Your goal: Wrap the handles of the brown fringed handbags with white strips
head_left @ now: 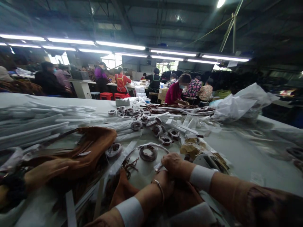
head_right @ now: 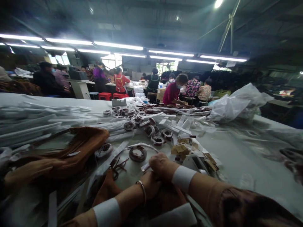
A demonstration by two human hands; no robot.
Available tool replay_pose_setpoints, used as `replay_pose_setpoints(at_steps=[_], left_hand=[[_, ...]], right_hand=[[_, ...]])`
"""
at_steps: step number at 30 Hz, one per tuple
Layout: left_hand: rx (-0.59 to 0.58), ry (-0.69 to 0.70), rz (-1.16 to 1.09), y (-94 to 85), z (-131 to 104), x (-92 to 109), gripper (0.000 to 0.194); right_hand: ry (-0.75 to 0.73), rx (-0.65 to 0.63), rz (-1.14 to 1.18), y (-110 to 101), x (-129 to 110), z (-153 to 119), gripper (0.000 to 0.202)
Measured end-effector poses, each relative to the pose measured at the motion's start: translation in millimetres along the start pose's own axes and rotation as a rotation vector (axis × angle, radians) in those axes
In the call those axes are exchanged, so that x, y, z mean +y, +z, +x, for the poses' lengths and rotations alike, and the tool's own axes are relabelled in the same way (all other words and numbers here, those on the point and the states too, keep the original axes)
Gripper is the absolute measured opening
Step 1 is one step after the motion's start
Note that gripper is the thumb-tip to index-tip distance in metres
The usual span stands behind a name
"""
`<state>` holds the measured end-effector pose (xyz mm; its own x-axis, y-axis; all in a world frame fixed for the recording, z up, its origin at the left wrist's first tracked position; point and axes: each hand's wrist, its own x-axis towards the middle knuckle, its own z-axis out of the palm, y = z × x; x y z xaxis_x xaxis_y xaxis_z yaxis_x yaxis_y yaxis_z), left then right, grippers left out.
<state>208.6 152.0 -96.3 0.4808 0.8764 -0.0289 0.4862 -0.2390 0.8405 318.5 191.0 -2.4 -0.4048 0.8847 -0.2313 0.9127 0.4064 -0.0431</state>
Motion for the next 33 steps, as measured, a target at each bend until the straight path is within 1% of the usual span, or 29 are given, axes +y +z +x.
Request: replay_pose_setpoints(at_steps=[2,6,8,9,11,13,15,16,18,20,22,23,24,25,26,27,29,30,31,33], left_hand=[[-0.013,-0.024,0.103,-2.6,-1.3,4.0,0.012],[-0.054,-0.027,0.215,-13.0,-1.4,7.4,0.014],[-0.074,-0.022,0.224,-19.2,-1.4,6.1,0.015],[-0.087,-0.016,0.220,-22.3,-1.3,4.8,0.016],[-0.119,0.005,0.207,-28.3,-0.5,1.6,0.017],[-0.151,0.009,0.193,-33.3,2.3,-0.4,0.020],[-0.167,-0.039,0.156,-35.9,8.7,1.2,0.030],[-0.165,-0.081,0.118,-35.8,13.4,3.9,0.037],[-0.136,-0.189,0.031,-32.5,25.0,13.0,0.048],[-0.067,-0.288,0.019,-25.5,36.8,24.5,0.054],[0.021,-0.352,0.101,-17.3,46.1,33.9,0.051],[0.055,-0.362,0.150,-13.7,49.4,36.8,0.048],[0.077,-0.361,0.189,-10.8,51.9,38.2,0.044],[0.084,-0.354,0.217,-8.9,53.5,38.5,0.041],[0.082,-0.345,0.236,-7.8,54.5,37.8,0.041],[0.071,-0.333,0.248,-7.4,54.9,36.8,0.042],[0.042,-0.310,0.268,-7.8,54.1,34.9,0.048],[0.033,-0.297,0.278,-8.0,53.0,34.6,0.052],[0.033,-0.281,0.287,-8.1,51.7,34.6,0.054],[0.050,-0.261,0.299,-7.6,49.0,35.5,0.057]], right_hand=[[0.025,0.023,-0.009,-1.6,3.4,4.6,0.023],[0.102,0.065,0.011,-2.8,16.6,10.8,0.016],[0.133,0.098,0.053,-2.0,21.8,6.2,0.014],[0.146,0.120,0.076,-0.5,24.5,0.8,0.017],[0.209,0.202,0.163,6.6,29.8,-17.2,0.025],[0.315,0.295,0.328,20.6,33.0,-43.4,0.030],[0.402,0.313,0.571,39.1,29.8,-73.5,0.029],[0.409,0.295,0.705,48.2,24.9,-88.2,0.028],[0.336,0.276,0.949,62.0,10.5,-113.8,0.027],[0.201,0.314,1.095,66.1,-4.0,-133.1,0.035],[0.087,0.355,1.071,60.5,-9.5,-148.2,0.046],[0.050,0.382,1.011,54.8,-6.2,-155.4,0.045],[0.031,0.428,0.940,48.1,2.0,-162.7,0.041],[0.030,0.497,0.867,40.8,15.4,-170.2,0.034],[0.048,0.587,0.800,33.6,33.9,-177.6,0.026],[0.097,0.681,0.735,27.2,56.9,-184.7,0.021],[0.285,0.810,0.597,18.3,112.1,-195.5,0.021],[0.434,0.777,0.531,16.5,140.9,-198.4,0.023],[0.591,0.693,0.494,16.6,168.2,-199.3,0.024],[0.687,0.625,0.483,21.8,212.4,-195.6,0.023]])
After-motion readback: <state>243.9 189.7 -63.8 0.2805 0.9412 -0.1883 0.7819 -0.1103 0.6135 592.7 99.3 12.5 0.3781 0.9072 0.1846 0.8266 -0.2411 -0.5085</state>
